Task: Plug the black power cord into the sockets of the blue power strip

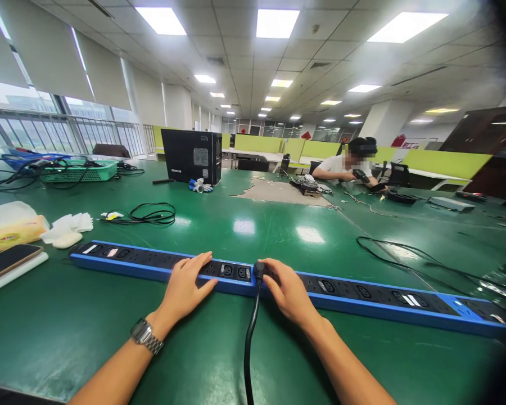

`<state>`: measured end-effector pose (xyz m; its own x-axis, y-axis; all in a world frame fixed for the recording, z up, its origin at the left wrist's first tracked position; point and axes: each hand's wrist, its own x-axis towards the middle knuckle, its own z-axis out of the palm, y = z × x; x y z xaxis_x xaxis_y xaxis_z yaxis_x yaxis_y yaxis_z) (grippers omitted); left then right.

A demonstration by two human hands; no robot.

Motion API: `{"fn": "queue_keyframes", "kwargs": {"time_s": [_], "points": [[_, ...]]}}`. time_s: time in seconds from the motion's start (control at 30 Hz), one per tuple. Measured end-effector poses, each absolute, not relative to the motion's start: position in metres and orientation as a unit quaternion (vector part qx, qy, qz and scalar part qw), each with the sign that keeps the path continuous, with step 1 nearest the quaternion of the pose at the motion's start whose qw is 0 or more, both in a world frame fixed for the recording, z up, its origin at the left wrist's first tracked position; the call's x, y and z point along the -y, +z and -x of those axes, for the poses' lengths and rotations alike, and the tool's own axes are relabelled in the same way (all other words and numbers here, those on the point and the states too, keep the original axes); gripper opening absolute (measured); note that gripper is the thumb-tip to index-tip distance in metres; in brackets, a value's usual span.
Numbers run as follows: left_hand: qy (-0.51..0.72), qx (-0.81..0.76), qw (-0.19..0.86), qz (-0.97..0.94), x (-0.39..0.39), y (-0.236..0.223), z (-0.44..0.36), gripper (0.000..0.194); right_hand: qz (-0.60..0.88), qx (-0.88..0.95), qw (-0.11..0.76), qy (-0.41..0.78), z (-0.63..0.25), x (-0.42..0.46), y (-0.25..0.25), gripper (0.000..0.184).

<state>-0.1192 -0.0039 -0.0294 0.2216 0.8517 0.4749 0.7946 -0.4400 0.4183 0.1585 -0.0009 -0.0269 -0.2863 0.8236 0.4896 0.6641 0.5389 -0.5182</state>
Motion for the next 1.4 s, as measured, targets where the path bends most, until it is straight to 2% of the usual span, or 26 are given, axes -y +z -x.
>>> {"fn": "queue_keyframes", "kwargs": {"time_s": [0.2,0.47,0.6,0.8,0.9,1.03,1.4], "points": [[0.335,-0.531,0.024,-0.778,0.002,-0.033,0.119,0.050,0.466,0.798,0.347,0.163,-0.158,0.002,-0.022,0.032],[0.319,-0.526,0.002,-0.789,0.004,-0.035,0.121,0.047,0.470,0.802,0.347,0.125,-0.160,0.001,-0.022,0.028],[0.332,-0.485,0.026,-0.809,0.009,-0.028,0.102,0.044,0.461,0.804,0.356,0.123,-0.162,0.001,-0.021,0.029],[0.336,-0.377,0.116,-0.855,0.007,-0.013,0.044,0.048,0.468,0.795,0.363,0.130,-0.169,0.005,-0.024,0.032],[0.347,-0.386,0.148,-0.842,0.000,-0.009,0.027,0.040,0.470,0.790,0.370,0.137,-0.173,0.007,-0.026,0.034],[0.344,-0.416,0.146,-0.829,-0.005,-0.010,0.024,0.033,0.469,0.796,0.355,0.141,-0.171,0.008,-0.024,0.034],[0.337,-0.387,0.133,-0.848,0.000,-0.013,0.027,0.042,0.495,0.786,0.351,0.121,-0.163,0.013,-0.021,0.038]]}}
